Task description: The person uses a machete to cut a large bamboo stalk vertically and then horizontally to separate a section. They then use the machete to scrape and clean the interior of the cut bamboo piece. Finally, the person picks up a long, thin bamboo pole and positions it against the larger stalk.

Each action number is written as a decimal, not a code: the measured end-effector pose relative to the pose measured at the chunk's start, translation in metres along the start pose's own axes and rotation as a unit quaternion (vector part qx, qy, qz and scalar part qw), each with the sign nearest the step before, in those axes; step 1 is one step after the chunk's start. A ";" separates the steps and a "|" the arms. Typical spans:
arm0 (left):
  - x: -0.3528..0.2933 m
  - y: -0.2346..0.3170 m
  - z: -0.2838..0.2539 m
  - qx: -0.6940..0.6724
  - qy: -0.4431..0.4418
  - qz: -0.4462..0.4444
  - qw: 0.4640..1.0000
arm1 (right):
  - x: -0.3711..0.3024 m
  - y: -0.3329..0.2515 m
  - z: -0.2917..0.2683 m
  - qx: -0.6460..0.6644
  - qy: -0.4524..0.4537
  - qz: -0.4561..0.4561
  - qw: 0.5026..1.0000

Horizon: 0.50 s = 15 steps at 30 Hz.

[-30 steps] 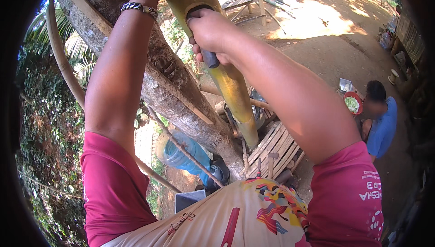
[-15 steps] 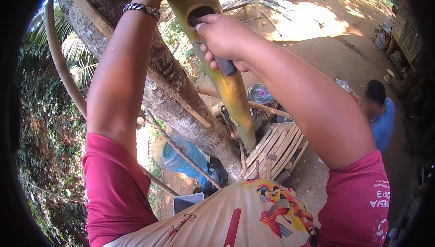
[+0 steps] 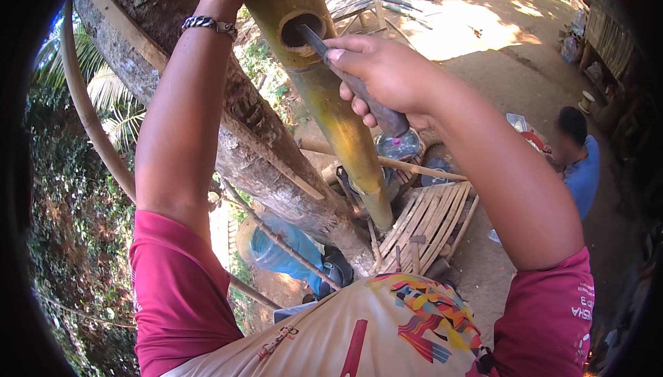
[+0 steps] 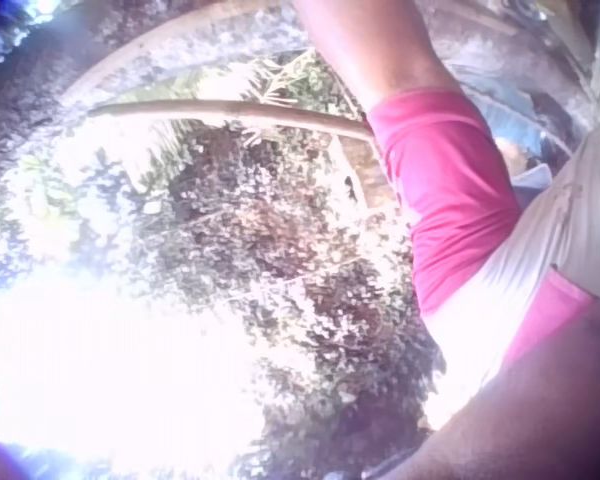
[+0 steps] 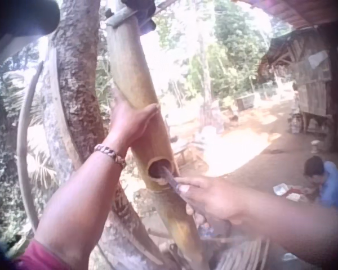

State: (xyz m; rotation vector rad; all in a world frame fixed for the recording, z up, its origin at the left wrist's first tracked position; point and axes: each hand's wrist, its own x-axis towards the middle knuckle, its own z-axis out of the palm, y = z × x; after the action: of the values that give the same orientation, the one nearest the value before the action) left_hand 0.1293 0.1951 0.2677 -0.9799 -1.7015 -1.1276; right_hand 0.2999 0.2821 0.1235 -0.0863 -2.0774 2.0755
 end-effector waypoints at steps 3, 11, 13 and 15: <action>-0.005 0.014 -0.004 -0.040 -0.053 -0.012 0.998 | -0.013 0.009 0.000 0.111 0.018 0.003 0.994; 0.009 -0.005 0.008 -0.090 -0.057 0.033 0.994 | -0.007 0.055 0.021 0.314 -0.042 -0.007 0.949; 0.006 0.002 0.008 -0.084 -0.071 -0.007 0.994 | -0.015 0.071 0.020 0.309 -0.040 0.015 0.950; 0.010 -0.004 0.008 -0.090 -0.077 0.034 0.992 | -0.024 0.091 0.015 0.307 -0.059 0.032 0.949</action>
State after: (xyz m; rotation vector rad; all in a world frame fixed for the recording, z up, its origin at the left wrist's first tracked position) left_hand 0.1205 0.2029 0.2738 -1.2575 -1.6945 -1.2019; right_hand 0.3114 0.2636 0.0310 0.0688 -1.3984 2.7204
